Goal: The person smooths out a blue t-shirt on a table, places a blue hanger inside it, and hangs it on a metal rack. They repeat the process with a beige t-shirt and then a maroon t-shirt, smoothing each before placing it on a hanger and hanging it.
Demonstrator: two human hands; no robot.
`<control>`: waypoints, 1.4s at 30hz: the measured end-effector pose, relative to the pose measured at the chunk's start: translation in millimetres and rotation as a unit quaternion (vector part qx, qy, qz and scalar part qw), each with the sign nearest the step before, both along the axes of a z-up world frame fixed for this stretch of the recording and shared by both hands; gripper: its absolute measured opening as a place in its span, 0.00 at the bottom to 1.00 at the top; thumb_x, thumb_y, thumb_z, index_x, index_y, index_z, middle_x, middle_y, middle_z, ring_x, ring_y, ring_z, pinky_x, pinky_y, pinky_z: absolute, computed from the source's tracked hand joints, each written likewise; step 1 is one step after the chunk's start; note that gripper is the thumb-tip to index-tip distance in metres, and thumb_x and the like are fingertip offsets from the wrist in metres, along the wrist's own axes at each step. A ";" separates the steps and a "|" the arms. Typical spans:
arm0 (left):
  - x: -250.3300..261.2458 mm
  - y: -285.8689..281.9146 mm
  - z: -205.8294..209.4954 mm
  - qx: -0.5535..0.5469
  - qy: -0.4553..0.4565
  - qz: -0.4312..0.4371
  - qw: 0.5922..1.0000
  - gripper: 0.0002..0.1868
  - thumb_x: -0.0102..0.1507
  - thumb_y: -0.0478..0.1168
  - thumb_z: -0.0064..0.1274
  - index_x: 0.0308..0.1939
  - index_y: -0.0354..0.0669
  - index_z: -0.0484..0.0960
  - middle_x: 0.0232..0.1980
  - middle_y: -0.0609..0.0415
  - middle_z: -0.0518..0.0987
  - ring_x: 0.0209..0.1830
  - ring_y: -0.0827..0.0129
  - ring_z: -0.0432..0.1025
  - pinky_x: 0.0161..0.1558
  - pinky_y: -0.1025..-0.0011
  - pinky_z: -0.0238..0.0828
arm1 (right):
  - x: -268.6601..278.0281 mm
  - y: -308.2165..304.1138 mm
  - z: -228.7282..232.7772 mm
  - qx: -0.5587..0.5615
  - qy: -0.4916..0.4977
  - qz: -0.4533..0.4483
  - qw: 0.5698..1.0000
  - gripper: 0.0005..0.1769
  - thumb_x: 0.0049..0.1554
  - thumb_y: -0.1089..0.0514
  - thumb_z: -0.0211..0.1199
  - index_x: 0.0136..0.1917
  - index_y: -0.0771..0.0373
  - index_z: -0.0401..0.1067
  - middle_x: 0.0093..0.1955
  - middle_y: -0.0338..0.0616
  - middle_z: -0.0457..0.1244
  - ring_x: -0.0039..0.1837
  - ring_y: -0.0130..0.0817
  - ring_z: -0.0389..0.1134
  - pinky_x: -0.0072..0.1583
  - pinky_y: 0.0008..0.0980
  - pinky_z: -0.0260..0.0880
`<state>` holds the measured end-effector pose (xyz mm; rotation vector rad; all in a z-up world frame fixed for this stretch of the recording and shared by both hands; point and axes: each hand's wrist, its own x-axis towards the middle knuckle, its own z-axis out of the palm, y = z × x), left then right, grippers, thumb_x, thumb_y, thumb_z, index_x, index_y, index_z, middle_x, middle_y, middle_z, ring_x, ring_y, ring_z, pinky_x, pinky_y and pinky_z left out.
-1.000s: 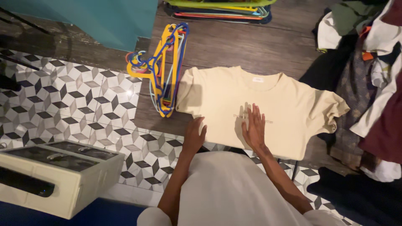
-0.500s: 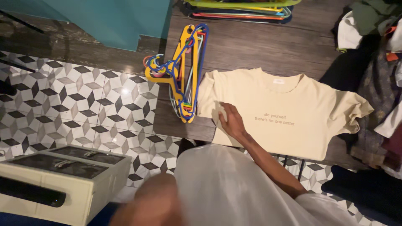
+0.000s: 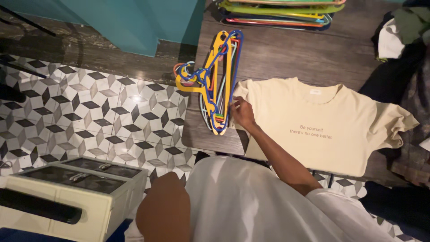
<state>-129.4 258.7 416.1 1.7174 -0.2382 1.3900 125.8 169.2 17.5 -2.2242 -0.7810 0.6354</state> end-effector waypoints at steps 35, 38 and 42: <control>73.7 -15.7 -361.3 -0.188 0.603 0.202 0.749 0.56 0.54 0.41 0.68 0.77 0.27 0.49 0.75 0.27 0.60 0.66 0.35 0.66 0.59 0.52 0.69 | -25.9 -27.4 -13.3 0.107 0.226 0.005 0.968 0.09 0.59 0.69 0.56 0.55 0.72 0.70 0.41 0.47 0.69 0.40 0.29 0.72 0.42 0.30 0.75; 69.6 -16.8 -363.8 -0.178 0.559 0.227 0.777 0.52 0.52 0.37 0.67 0.75 0.28 0.56 0.72 0.28 0.65 0.69 0.36 0.66 0.63 0.54 0.69 | -24.3 -43.6 -12.6 0.103 0.222 0.000 0.970 0.09 0.59 0.69 0.57 0.54 0.71 0.71 0.41 0.46 0.69 0.41 0.29 0.73 0.44 0.29 0.76; 58.0 -11.4 -363.8 -0.190 0.537 0.222 0.791 0.51 0.51 0.37 0.70 0.74 0.29 0.58 0.70 0.29 0.67 0.68 0.35 0.65 0.64 0.54 0.66 | -22.9 -66.6 -5.4 0.092 0.199 -0.007 0.976 0.08 0.61 0.68 0.57 0.53 0.70 0.72 0.41 0.44 0.69 0.41 0.29 0.72 0.44 0.30 0.75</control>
